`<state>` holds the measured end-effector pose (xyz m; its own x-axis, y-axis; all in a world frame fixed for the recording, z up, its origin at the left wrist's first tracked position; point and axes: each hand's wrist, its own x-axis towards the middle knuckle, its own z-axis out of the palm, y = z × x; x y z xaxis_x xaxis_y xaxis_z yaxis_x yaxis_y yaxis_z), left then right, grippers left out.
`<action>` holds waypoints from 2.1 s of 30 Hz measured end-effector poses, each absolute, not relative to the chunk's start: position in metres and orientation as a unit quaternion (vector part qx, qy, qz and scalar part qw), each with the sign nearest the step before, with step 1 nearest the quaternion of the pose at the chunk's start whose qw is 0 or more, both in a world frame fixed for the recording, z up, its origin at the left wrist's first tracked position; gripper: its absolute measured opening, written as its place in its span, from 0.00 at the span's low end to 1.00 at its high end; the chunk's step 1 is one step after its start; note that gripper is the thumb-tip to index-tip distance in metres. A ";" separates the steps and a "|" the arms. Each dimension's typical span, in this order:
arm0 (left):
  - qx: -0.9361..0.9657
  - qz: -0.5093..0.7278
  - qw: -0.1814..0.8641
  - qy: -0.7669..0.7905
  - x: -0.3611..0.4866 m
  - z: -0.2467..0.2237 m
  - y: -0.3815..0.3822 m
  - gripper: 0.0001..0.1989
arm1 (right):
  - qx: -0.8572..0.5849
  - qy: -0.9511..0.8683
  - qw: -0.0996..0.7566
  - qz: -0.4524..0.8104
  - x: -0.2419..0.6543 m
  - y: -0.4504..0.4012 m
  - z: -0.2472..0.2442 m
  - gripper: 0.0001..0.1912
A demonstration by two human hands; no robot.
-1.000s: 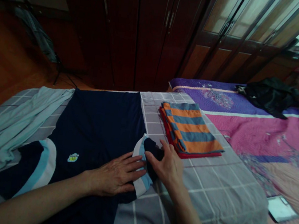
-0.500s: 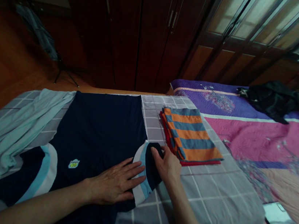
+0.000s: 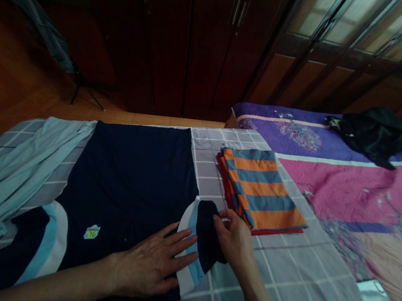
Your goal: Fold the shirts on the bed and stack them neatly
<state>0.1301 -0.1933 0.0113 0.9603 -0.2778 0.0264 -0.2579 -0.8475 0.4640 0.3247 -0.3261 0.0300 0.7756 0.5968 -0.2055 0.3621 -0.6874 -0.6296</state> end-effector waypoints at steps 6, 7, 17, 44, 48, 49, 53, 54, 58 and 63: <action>0.965 -0.026 0.233 -0.122 0.154 0.024 -0.189 0.28 | -0.899 -0.276 0.265 0.214 0.313 -0.334 0.031 0.16; 0.965 -0.024 0.233 -0.116 0.161 0.025 -0.188 0.27 | -0.897 -0.275 0.270 0.216 0.311 -0.337 0.029 0.16; 0.939 0.037 0.339 -0.036 0.194 0.032 -0.177 0.22 | -0.853 -0.218 0.415 0.231 0.309 -0.367 0.006 0.22; 0.811 -0.077 0.576 0.070 0.243 0.012 -0.104 0.12 | -0.763 -0.544 0.342 -0.068 0.217 -0.344 0.024 0.10; 0.822 -0.050 0.559 0.099 0.229 0.018 -0.102 0.10 | -0.766 -0.566 0.300 -0.049 0.205 -0.343 0.010 0.12; 0.827 -0.042 0.552 0.101 0.226 0.020 -0.104 0.09 | -0.766 -0.568 0.296 -0.047 0.204 -0.344 0.008 0.12; 0.854 -0.022 0.511 0.093 0.221 0.022 -0.113 0.11 | -0.757 -0.572 0.314 -0.027 0.203 -0.343 0.006 0.12; 0.862 -0.020 0.499 0.089 0.223 0.021 -0.115 0.11 | -0.752 -0.574 0.322 -0.021 0.204 -0.342 0.008 0.13; 0.891 -0.011 0.450 0.060 0.235 0.018 -0.123 0.16 | -0.735 -0.581 0.351 0.019 0.204 -0.336 0.013 0.13; 0.928 0.009 0.372 0.005 0.246 0.020 -0.123 0.14 | -0.720 -0.573 0.389 0.046 0.203 -0.333 0.020 0.12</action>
